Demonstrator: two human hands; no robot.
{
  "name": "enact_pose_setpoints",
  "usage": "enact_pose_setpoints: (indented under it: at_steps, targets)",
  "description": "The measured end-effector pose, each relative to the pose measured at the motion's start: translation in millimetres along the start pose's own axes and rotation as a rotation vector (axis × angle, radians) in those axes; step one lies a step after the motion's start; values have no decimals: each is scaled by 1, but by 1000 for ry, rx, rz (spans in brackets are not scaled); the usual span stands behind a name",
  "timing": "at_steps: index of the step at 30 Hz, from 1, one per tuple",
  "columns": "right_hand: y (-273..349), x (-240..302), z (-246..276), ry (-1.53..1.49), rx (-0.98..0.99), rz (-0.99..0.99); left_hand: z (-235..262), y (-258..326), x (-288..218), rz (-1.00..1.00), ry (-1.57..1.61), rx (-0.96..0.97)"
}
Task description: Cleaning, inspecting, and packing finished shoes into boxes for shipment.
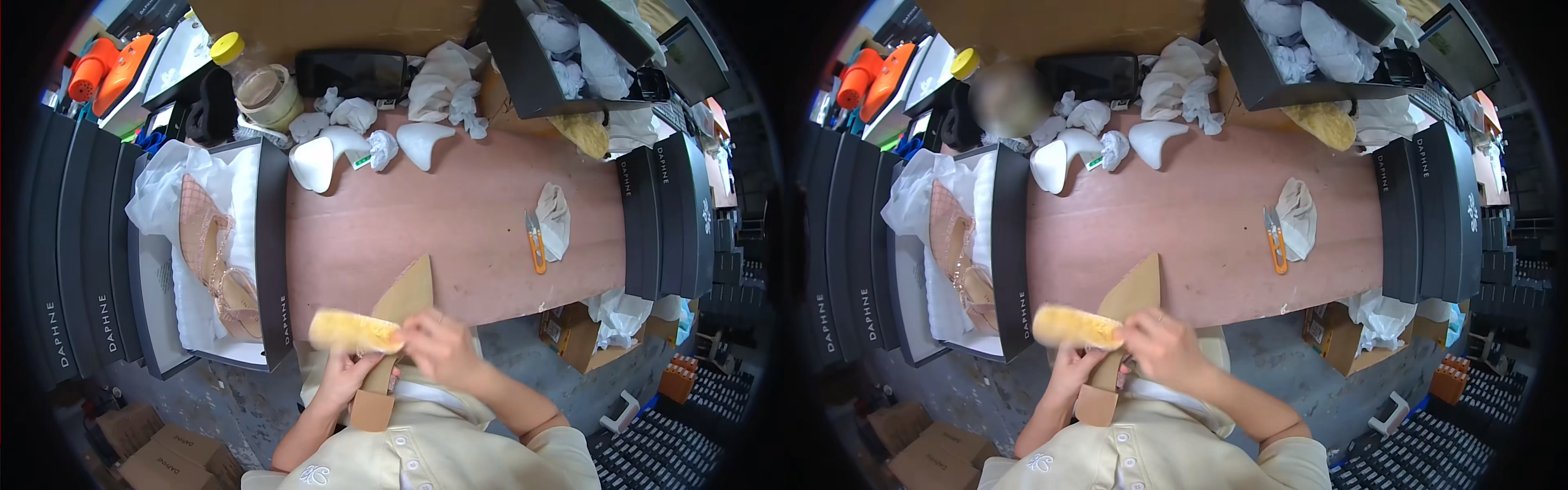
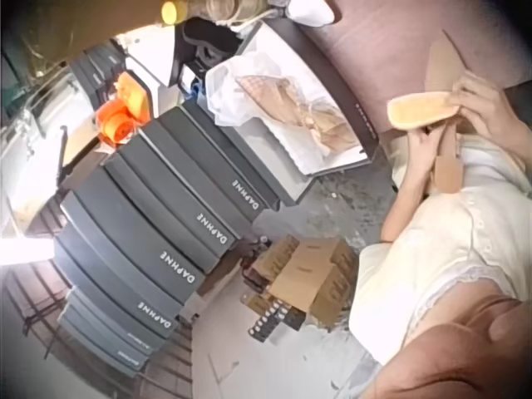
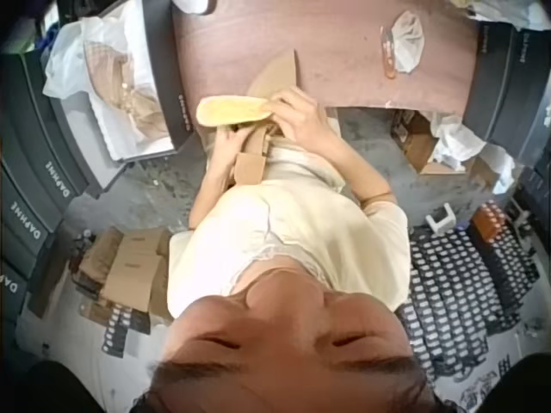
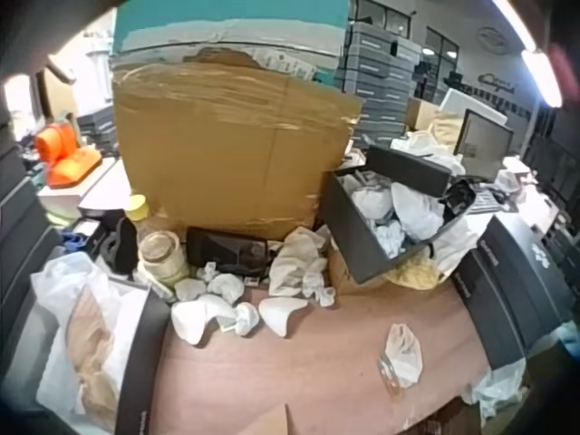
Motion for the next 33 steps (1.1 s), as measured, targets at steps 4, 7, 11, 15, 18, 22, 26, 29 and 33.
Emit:
enact_pose_setpoints:
  at_steps: [4,7,11,15,18,22,26,29,33]
  targets:
    - [-28,-32,16,69,-26,-272,1,1,3,28,28,11]
    - [-34,-44,54,107,-138,-295,2,4,6,-29,38,2]
    - [2,-42,148,623,-396,-564,-13,4,-14,-146,150,59]
    - [34,16,129,79,-496,-261,-49,-9,-38,-415,480,168]
    - [44,59,51,-847,31,-327,-63,-26,-39,-673,404,-12]
    - [28,73,15,-1396,-32,-338,-56,-30,-42,-801,114,-91]
    - [27,46,25,-1436,-108,-201,-19,2,-72,-848,-1278,-309]
    - [33,35,60,-1014,-246,-233,13,47,-93,-823,-1258,-768]
    - [26,70,75,136,-209,-306,70,74,-121,-509,-1255,-1070]
Point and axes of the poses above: each hand's wrist, its own y-axis away from the middle knuckle, its own z-axis out of the back of the hand, x = y × z, the point moved 1 cm from there along -y, towards the middle knuckle, and after that the axes turned 13 degrees about x, right-handed, at the moved point
